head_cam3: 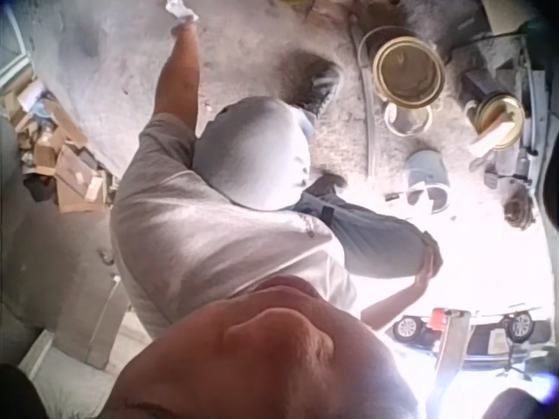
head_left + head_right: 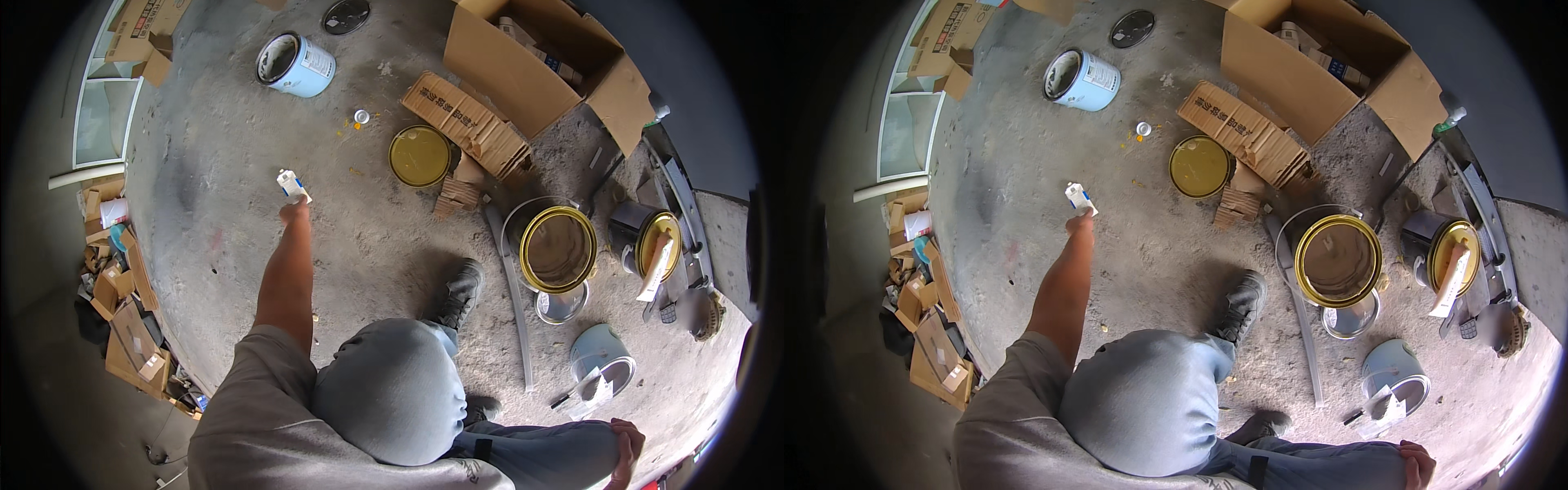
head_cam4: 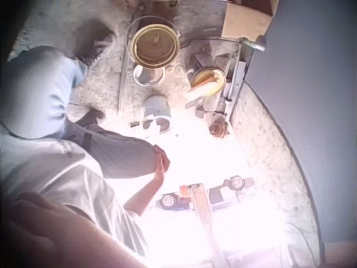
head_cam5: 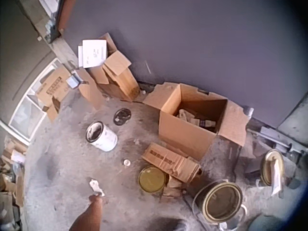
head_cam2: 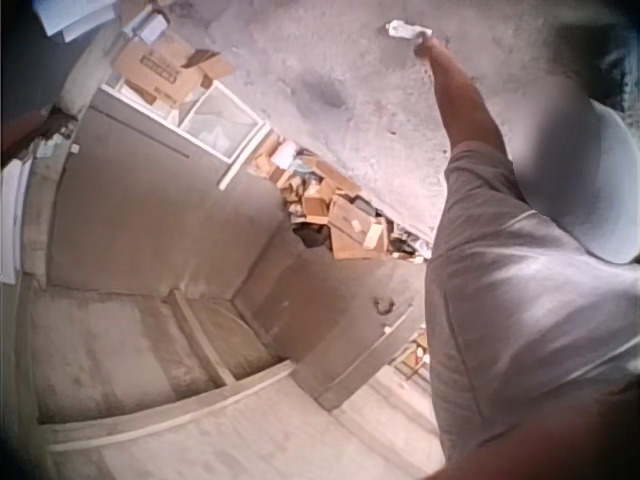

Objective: The person walks through a car repair shop holding sandpaper, then squats to open a paint can with a screwdriver. They apply a substance from a tube onto the sandpaper and place it into the can, preparing materials for painting.

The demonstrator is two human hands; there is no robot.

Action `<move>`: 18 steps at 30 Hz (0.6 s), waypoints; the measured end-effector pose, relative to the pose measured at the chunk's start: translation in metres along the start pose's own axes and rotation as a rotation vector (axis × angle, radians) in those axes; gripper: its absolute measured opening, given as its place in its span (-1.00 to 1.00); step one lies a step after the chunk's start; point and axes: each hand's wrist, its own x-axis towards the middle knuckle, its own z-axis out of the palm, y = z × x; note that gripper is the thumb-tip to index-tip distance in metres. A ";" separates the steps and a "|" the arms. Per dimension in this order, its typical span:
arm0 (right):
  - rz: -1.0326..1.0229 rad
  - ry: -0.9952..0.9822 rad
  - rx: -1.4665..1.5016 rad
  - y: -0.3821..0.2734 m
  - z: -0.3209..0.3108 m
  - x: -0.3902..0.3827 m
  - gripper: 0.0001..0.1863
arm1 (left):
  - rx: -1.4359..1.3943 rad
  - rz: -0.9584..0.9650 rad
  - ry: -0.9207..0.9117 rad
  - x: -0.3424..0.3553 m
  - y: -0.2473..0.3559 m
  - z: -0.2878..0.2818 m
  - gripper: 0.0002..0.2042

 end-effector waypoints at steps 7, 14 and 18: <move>-0.040 0.027 0.037 0.016 -0.006 -0.014 -0.71 | -0.828 0.007 -0.550 -0.157 0.081 -0.062 -0.80; -0.211 -0.120 0.110 0.017 -0.027 -0.023 -0.76 | -0.453 0.553 -1.441 -0.454 0.169 -0.130 -0.77; -0.231 -0.265 0.048 0.024 -0.038 -0.006 -0.79 | 0.019 0.730 -1.791 -0.612 0.153 -0.144 -0.74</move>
